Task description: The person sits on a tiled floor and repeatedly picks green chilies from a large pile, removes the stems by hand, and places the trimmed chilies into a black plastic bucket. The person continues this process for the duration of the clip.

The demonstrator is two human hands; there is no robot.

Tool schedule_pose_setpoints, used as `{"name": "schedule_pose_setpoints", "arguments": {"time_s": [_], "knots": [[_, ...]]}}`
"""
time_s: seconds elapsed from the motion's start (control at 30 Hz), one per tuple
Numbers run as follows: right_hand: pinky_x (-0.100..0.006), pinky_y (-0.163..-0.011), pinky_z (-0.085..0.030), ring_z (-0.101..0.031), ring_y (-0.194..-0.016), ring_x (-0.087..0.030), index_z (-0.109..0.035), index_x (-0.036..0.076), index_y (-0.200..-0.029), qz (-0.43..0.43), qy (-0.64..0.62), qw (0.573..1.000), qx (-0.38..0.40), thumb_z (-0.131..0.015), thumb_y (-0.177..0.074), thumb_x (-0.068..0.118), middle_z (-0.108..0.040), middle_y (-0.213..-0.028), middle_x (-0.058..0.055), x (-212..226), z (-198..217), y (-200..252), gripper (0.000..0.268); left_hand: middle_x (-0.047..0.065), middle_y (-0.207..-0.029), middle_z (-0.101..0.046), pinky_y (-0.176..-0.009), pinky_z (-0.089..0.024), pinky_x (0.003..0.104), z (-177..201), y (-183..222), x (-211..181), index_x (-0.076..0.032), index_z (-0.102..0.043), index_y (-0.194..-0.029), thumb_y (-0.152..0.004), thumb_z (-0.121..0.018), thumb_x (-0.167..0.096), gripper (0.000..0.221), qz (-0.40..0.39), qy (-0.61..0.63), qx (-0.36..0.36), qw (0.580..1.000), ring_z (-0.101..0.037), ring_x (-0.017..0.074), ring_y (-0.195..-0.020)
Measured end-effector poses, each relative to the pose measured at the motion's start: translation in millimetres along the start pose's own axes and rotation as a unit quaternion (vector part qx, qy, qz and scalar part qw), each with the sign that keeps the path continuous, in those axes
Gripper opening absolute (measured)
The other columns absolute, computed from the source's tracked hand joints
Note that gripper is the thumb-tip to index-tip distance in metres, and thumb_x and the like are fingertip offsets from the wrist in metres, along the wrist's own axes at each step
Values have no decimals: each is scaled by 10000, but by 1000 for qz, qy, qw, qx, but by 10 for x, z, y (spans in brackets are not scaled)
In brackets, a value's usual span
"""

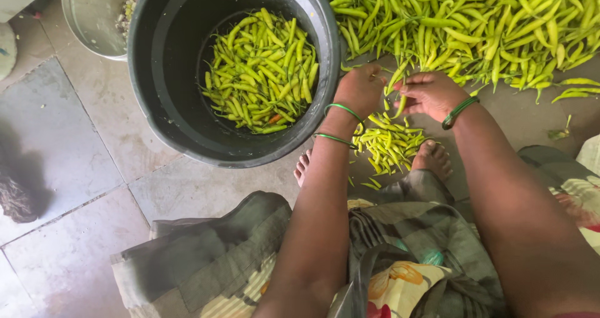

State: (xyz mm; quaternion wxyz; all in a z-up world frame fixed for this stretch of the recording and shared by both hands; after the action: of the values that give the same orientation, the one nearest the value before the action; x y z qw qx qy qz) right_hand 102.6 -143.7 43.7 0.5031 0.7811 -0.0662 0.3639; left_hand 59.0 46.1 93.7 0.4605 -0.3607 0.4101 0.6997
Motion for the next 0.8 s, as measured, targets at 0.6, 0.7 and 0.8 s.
{"name": "schedule_pose_setpoints", "arguments": {"time_s": [0.6, 0.7, 0.8], "knots": [[-279, -644, -529, -662, -753, -123, -678, 45, -1020, 150, -78, 986, -16, -730, -978, 99, -689, -887, -28, 650, -259, 234, 86, 132, -796, -765, -691, -586, 372, -176, 147, 210, -89, -807, -846, -827, -724, -210, 148, 104, 13, 7, 994, -741, 255, -704], [-268, -658, -537, -666, -742, -117, -689, 35, -1019, 182, -14, 982, -46, -722, -963, 65, -695, -886, -32, 776, -285, 265, 72, 113, -742, -753, -618, -556, 348, -221, 134, 337, -52, -782, -888, -835, -735, -201, 165, 166, 98, 3, 981, -694, 202, -616], [-269, -667, -562, -665, -745, -104, -698, 22, -1012, 220, 42, 973, -60, -718, -964, 68, -702, -892, -33, 924, -357, 349, 70, 63, -726, -757, -560, -526, 309, -289, 112, 442, -27, -769, -919, -858, -696, -153, 158, 196, 219, 1, 956, -640, 129, -578]]}}
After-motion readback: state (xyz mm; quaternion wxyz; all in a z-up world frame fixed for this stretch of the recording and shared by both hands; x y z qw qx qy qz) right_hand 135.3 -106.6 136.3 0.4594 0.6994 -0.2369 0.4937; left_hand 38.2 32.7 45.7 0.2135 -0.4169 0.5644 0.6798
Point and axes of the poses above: each hand's wrist, its own y-axis away from the middle knuckle, its own z-axis out of the back of the hand, x = y × z, the point moved 7 cm from there along -y, towards the middle knuckle
